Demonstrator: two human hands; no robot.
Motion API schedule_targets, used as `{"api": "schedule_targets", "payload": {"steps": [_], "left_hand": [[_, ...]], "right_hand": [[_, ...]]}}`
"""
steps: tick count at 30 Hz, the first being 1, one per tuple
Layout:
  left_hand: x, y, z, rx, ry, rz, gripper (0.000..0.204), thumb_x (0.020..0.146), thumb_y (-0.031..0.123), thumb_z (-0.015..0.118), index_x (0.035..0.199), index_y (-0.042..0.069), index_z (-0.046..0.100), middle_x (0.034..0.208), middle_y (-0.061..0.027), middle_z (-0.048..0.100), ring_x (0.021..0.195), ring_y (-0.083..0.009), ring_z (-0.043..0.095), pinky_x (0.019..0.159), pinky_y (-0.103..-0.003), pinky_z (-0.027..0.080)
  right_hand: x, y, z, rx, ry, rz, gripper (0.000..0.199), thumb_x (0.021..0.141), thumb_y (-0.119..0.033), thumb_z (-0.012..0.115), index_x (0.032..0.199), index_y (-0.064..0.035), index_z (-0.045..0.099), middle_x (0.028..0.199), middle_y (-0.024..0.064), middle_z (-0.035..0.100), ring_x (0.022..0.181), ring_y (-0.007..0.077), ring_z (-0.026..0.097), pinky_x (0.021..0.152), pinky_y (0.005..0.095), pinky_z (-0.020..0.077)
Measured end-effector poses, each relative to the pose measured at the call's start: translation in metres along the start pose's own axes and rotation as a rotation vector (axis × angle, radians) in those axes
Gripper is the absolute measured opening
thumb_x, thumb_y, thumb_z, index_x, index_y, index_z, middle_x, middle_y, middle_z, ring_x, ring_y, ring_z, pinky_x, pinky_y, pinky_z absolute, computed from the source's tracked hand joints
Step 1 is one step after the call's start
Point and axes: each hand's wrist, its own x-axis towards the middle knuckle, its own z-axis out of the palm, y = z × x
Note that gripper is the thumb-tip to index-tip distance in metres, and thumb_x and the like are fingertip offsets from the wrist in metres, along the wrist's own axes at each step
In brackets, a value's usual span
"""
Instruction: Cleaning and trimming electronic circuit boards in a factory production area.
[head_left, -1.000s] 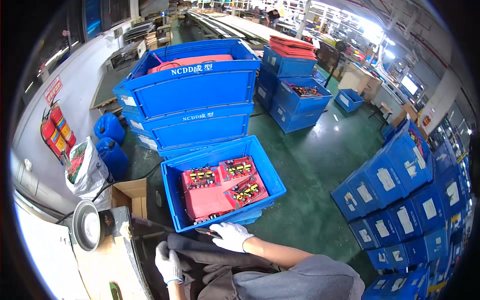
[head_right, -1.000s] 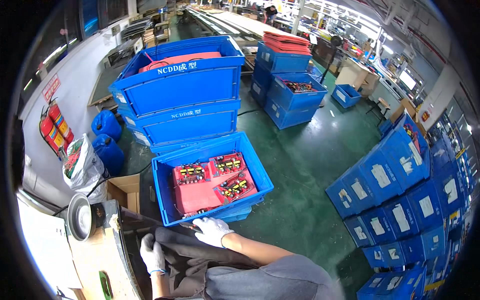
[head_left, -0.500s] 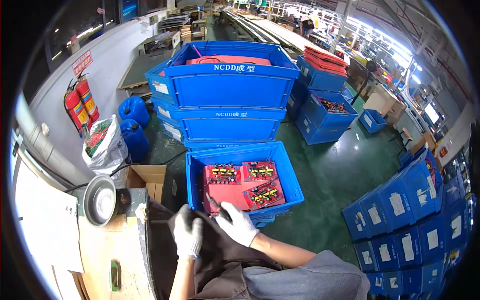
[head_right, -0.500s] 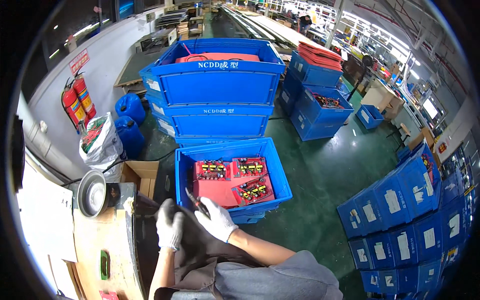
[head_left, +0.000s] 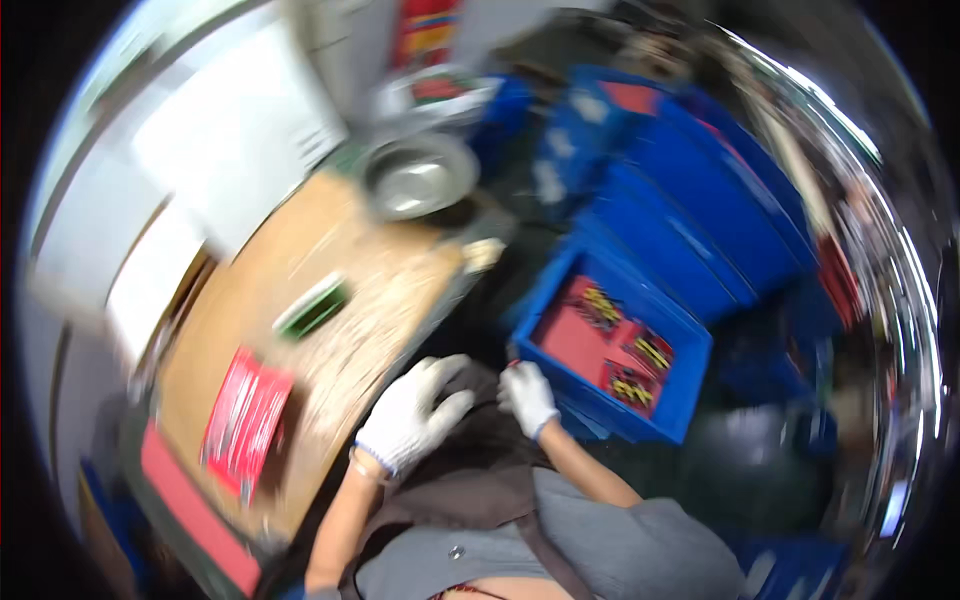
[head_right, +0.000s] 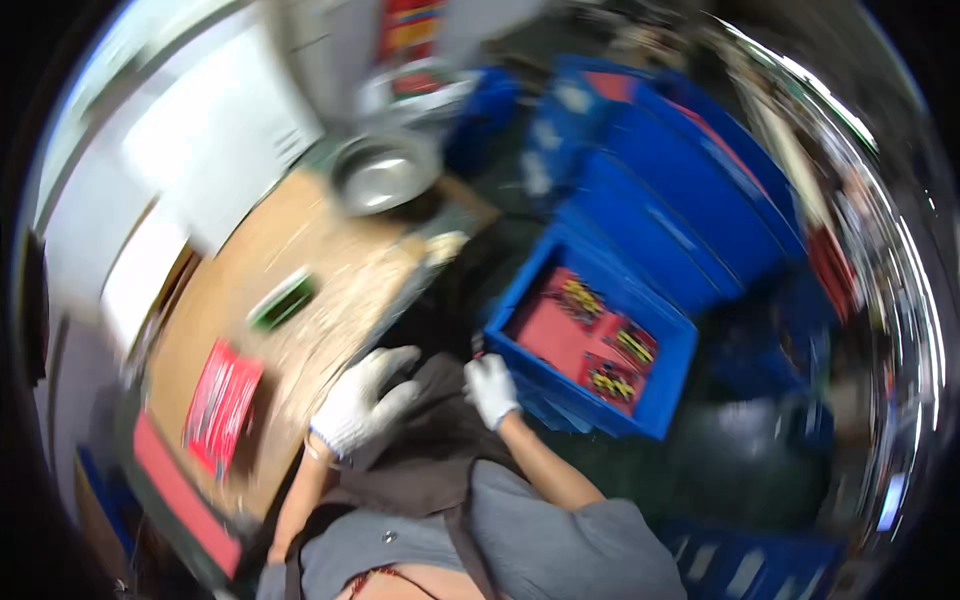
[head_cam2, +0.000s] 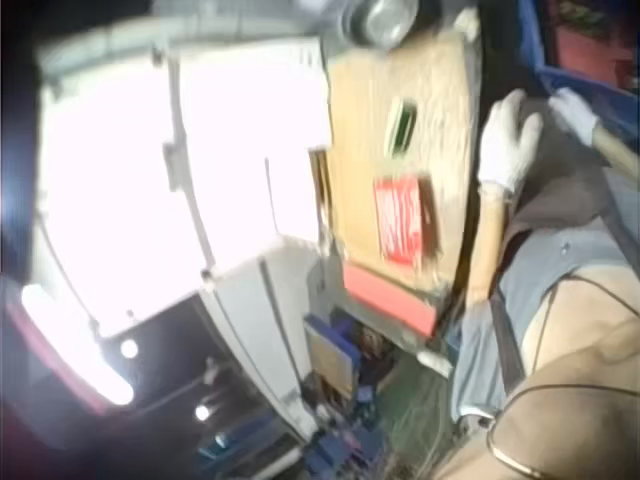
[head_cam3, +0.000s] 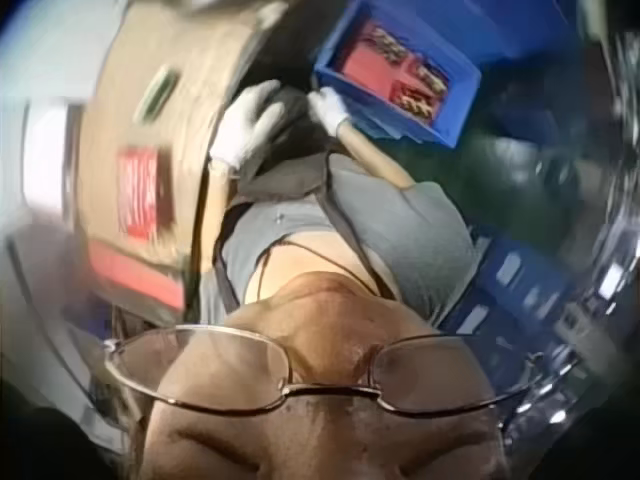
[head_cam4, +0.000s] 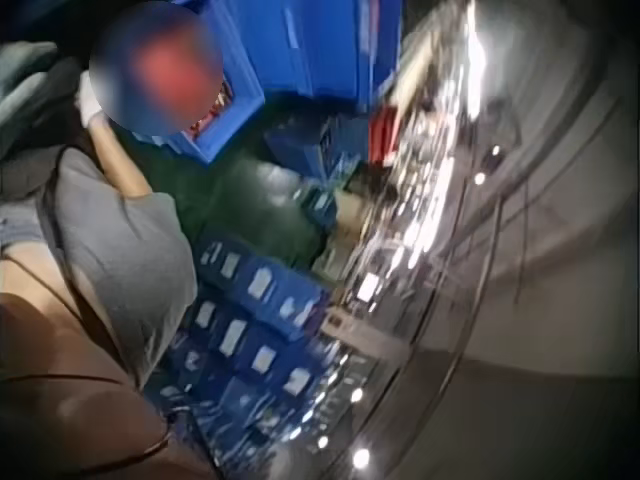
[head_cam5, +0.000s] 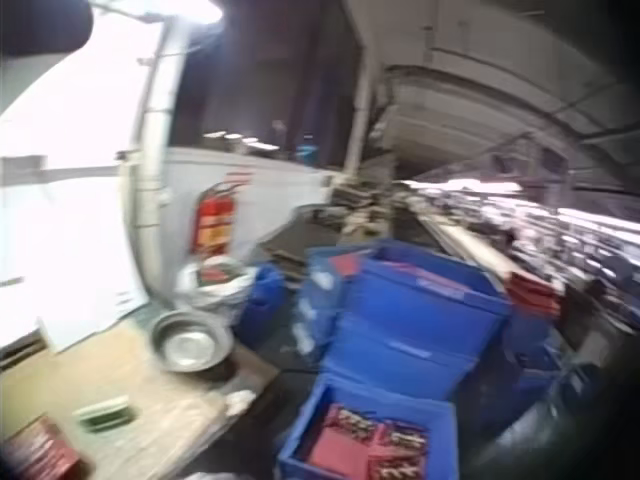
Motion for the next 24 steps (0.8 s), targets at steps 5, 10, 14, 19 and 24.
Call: {"api": "schedule_targets", "payload": {"steps": [5,10,14,19,24], "left_hand": [[-0.062,0.031,-0.066,-0.271,0.19,-0.301,0.046,0.093,0.016,0.068,0.134,-0.001,0.061,0.118,-0.02,0.07,0.107,-0.0282,0.069,0.095,-0.038,0.054],[-0.121,0.04,-0.089,-0.262,0.534,-0.439,0.037,0.092,0.01,0.066,0.127,-0.003,0.065,0.104,-0.0136,0.071,0.096,-0.0191,0.068,0.088,-0.033,0.054],[-0.173,0.05,-0.096,-0.437,1.155,-0.587,0.03,0.098,0.005,0.061,0.126,-0.002,0.065,0.107,-0.01,0.069,0.083,-0.0118,0.066,0.072,-0.026,0.055],[-0.246,-0.007,-0.102,-0.052,1.729,-0.804,0.038,0.104,0.021,0.059,0.133,-0.003,0.058,0.108,-0.0105,0.066,0.082,-0.0107,0.062,0.07,-0.025,0.053],[-0.248,-0.041,-0.103,-0.76,1.528,-0.982,0.044,0.102,0.034,0.061,0.127,-0.003,0.061,0.109,-0.0121,0.069,0.088,-0.0166,0.068,0.077,-0.031,0.056]], "right_hand": [[-0.038,-0.093,0.031,0.248,-0.055,-0.423,0.029,0.105,-0.011,0.052,0.133,-0.0039,0.05,0.1,0.0052,0.061,0.081,0.0108,0.061,0.07,0.0271,0.0547],[-0.046,-0.13,0.064,-0.198,-0.266,-0.891,0.046,0.102,-0.009,0.057,0.146,0.0014,0.048,0.119,0.0106,0.065,0.102,0.0176,0.064,0.092,0.0315,0.0538],[-0.053,-0.17,0.088,-0.577,-0.401,-1.066,0.05,0.091,-0.012,0.073,0.136,0.0035,0.059,0.128,0.0201,0.067,0.118,0.0294,0.066,0.103,0.0362,0.0494],[-0.05,-0.196,0.11,-0.619,-0.402,-1.123,0.048,0.088,-0.011,0.075,0.132,0.0039,0.061,0.121,0.0202,0.069,0.113,0.028,0.068,0.101,0.0364,0.0509],[-0.052,-0.207,0.126,-0.664,-0.578,-1.18,0.052,0.085,-0.009,0.076,0.133,-0.0009,0.06,0.113,0.0162,0.067,0.101,0.0259,0.069,0.091,0.0354,0.0542]]}}
